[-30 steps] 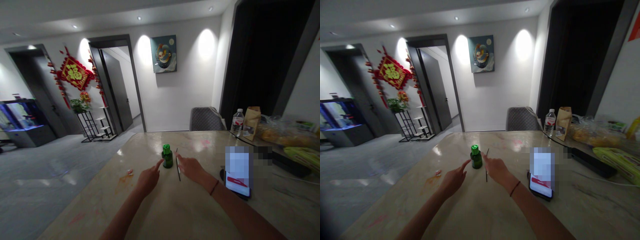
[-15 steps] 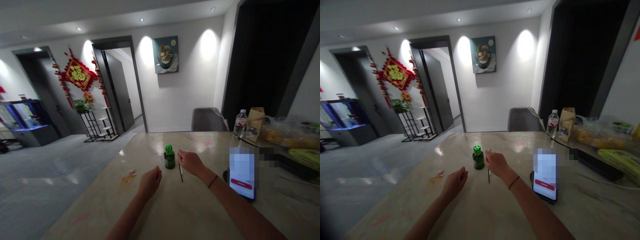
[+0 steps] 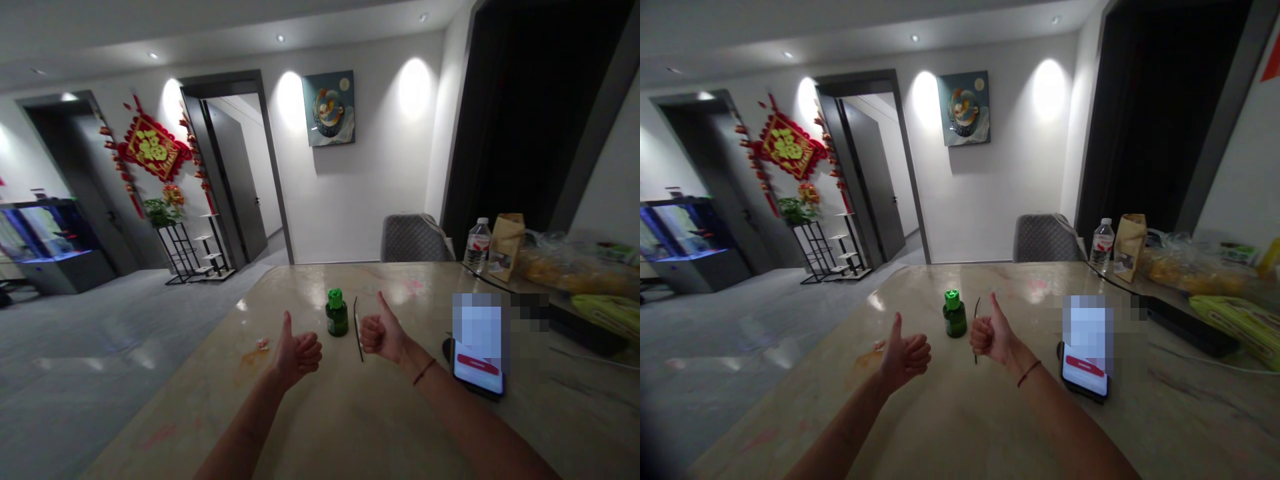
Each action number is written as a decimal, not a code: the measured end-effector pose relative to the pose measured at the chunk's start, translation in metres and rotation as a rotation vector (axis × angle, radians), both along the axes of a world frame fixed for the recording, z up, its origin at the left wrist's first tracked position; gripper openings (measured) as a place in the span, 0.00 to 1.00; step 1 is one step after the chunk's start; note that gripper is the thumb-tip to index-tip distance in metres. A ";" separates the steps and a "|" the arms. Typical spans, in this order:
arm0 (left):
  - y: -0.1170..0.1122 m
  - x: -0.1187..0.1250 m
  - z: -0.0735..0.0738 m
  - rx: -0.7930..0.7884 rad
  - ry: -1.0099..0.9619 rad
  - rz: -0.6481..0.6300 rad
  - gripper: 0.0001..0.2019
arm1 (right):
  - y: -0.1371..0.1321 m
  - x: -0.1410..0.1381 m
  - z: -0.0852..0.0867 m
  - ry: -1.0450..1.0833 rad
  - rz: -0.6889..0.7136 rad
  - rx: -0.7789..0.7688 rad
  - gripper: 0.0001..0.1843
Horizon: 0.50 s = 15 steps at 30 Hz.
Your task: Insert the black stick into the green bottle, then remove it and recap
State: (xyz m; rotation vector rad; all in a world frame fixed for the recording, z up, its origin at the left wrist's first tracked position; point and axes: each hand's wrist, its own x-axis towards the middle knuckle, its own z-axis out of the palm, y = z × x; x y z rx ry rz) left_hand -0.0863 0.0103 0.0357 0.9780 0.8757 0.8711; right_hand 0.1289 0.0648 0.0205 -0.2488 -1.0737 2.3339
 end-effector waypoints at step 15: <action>0.005 0.021 -0.019 -0.108 0.032 -0.272 0.35 | -0.004 0.003 -0.023 -0.097 0.203 -0.010 0.38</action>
